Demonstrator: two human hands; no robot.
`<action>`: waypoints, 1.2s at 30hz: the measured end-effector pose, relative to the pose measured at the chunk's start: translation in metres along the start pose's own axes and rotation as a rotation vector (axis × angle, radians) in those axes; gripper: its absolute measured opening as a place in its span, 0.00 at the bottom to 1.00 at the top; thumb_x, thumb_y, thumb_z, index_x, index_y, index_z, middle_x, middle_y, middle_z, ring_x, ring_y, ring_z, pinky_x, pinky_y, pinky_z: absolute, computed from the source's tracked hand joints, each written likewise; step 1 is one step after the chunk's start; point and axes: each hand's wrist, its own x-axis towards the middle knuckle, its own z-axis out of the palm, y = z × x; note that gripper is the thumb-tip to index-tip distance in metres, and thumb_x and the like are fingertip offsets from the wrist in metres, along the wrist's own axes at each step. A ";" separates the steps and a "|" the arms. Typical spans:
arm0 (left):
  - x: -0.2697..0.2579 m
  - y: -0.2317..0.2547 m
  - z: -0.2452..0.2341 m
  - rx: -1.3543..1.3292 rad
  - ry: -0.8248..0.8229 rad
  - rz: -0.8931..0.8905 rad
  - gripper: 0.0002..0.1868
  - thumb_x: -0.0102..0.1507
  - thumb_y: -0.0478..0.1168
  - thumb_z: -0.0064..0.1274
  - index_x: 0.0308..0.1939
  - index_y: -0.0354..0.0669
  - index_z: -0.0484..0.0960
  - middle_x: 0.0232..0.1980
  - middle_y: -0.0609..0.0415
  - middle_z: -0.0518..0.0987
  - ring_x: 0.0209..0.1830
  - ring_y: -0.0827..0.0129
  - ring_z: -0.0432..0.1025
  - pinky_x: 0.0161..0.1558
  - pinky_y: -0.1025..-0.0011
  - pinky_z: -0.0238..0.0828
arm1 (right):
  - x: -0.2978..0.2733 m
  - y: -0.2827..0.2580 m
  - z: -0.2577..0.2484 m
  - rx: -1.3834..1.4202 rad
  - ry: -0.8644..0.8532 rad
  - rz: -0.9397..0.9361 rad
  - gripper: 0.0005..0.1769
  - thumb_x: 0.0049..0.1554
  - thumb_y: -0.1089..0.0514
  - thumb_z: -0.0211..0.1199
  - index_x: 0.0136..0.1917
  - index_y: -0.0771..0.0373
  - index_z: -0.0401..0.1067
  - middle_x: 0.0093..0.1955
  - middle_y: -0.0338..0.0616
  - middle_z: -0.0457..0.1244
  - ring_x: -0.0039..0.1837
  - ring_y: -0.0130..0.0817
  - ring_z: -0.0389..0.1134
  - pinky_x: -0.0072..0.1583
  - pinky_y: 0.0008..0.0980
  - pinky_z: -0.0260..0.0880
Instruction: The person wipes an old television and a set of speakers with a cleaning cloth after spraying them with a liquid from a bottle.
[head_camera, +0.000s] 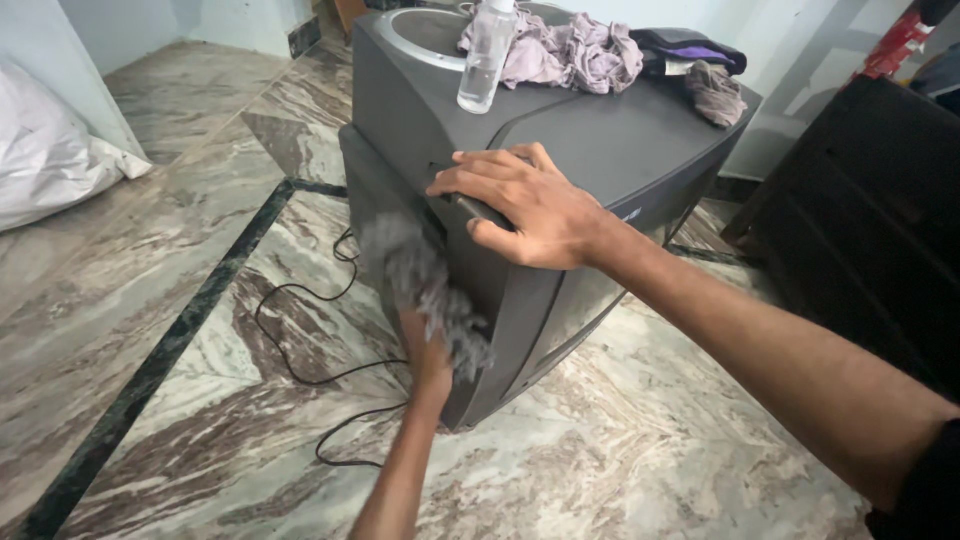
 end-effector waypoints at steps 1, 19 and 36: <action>0.015 0.034 0.017 0.051 -0.105 0.161 0.34 0.70 0.50 0.51 0.73 0.35 0.59 0.66 0.51 0.69 0.62 0.67 0.66 0.62 0.66 0.63 | 0.000 0.002 0.001 -0.013 0.005 -0.002 0.39 0.55 0.37 0.45 0.75 0.51 0.63 0.79 0.53 0.55 0.82 0.48 0.50 0.75 0.60 0.43; 0.000 -0.135 -0.076 -0.152 0.328 -0.731 0.17 0.71 0.55 0.45 0.56 0.51 0.72 0.37 0.52 0.72 0.25 0.65 0.67 0.21 0.66 0.61 | -0.003 0.001 0.002 -0.073 0.025 -0.023 0.36 0.55 0.39 0.46 0.76 0.46 0.63 0.79 0.44 0.58 0.84 0.42 0.52 0.75 0.59 0.48; 0.063 0.083 0.056 0.067 -0.046 0.227 0.24 0.78 0.47 0.45 0.71 0.33 0.66 0.70 0.47 0.71 0.69 0.63 0.67 0.71 0.63 0.63 | -0.004 0.016 0.014 -0.074 0.069 -0.062 0.41 0.61 0.27 0.38 0.80 0.46 0.60 0.81 0.57 0.54 0.83 0.51 0.52 0.74 0.58 0.48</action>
